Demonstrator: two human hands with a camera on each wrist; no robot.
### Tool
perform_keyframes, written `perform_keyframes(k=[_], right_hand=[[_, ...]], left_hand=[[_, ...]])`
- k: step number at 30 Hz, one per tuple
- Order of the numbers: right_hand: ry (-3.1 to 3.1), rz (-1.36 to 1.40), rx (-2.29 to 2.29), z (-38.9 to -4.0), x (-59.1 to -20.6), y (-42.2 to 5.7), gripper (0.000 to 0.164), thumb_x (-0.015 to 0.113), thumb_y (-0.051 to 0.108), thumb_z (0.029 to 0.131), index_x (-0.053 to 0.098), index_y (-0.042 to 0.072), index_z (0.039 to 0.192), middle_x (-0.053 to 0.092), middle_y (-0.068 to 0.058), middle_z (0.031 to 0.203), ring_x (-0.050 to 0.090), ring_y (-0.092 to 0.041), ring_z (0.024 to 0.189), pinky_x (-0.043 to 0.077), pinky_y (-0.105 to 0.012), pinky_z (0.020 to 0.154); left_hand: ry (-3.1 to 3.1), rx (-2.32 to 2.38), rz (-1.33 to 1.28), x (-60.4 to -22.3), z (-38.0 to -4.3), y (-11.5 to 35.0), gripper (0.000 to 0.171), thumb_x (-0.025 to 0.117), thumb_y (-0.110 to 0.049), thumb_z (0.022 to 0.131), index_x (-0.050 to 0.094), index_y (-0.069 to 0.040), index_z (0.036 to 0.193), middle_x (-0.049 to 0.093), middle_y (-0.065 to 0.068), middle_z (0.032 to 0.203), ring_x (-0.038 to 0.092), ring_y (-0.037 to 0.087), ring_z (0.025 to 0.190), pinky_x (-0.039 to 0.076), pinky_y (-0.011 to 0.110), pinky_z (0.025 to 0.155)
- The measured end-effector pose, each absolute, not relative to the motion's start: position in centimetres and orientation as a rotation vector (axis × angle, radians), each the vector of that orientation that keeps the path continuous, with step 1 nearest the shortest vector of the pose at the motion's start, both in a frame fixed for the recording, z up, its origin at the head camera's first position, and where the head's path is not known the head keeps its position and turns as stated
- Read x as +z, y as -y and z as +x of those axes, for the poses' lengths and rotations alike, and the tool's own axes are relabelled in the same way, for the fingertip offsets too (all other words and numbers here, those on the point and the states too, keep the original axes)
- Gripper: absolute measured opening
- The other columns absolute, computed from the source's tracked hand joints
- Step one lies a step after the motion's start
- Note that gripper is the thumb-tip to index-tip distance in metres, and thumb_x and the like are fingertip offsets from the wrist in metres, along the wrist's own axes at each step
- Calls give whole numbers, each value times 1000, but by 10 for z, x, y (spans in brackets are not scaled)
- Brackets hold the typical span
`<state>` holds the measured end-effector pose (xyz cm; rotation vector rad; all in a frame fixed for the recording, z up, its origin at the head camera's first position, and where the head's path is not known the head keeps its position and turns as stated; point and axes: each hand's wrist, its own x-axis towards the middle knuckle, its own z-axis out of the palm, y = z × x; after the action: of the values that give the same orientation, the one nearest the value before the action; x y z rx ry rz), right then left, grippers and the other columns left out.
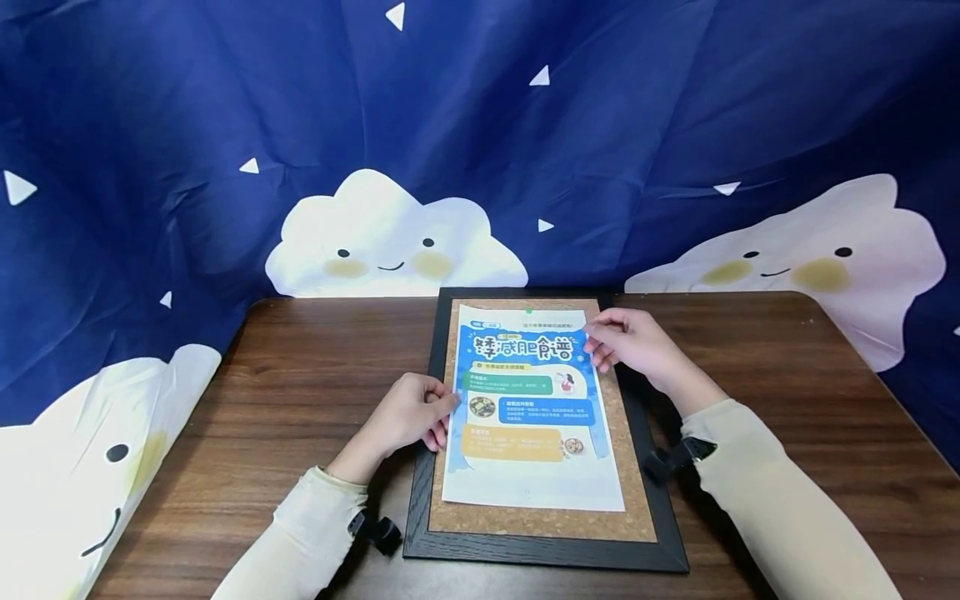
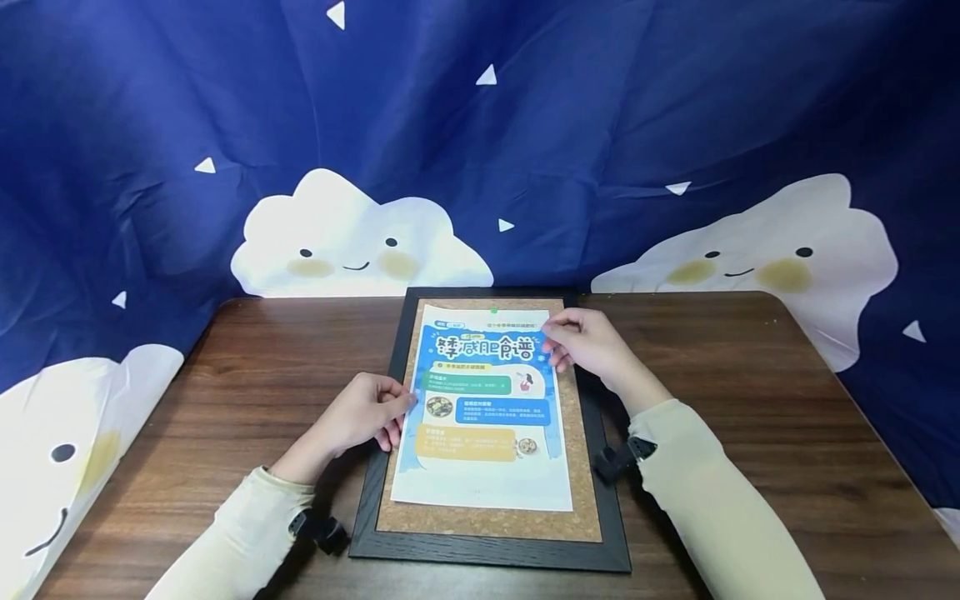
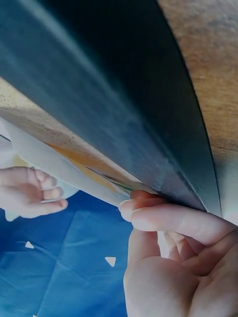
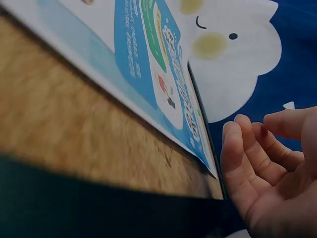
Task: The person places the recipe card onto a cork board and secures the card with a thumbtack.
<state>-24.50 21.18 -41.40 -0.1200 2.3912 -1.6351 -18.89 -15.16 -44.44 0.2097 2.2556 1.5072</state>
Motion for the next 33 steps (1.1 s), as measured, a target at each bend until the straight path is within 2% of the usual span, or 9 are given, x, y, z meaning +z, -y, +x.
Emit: perform_keyframes(k=[7,12,20,33], right_hand=[[-2492,-182,-1575,-217,-409,-233,34,57,15,113,59,-14,130,73,-13,94,71,-14,75,64,-32,69],[-2562,-205,-1529,-196,-410,-248,31,57,14,112,62,-14,125,72,-16,94,71,-16,73,64,-33,67],[-2677,-235,-1398,-170,-414,-266,26,60,16,112,68,-8,116,73,-19,93,69,-18,71,63,-33,64],[-2760,-294,-1211,-133,-422,-286,13,63,10,109,73,2,111,72,-7,93,66,-12,71,59,-30,62]], left_hand=[[-2277,1490,191,-447,-189,149,19,65,-12,107,75,5,107,70,8,64,65,12,47,60,29,50],[-2287,1478,192,-447,-189,149,19,65,-12,107,75,5,106,69,7,63,65,13,47,60,29,50],[-2299,1488,205,-446,-188,151,20,65,-11,107,74,6,106,69,6,62,64,12,47,59,28,49],[-2275,1500,211,-448,-189,152,20,65,-12,107,75,5,103,68,6,61,63,12,46,58,28,48]])
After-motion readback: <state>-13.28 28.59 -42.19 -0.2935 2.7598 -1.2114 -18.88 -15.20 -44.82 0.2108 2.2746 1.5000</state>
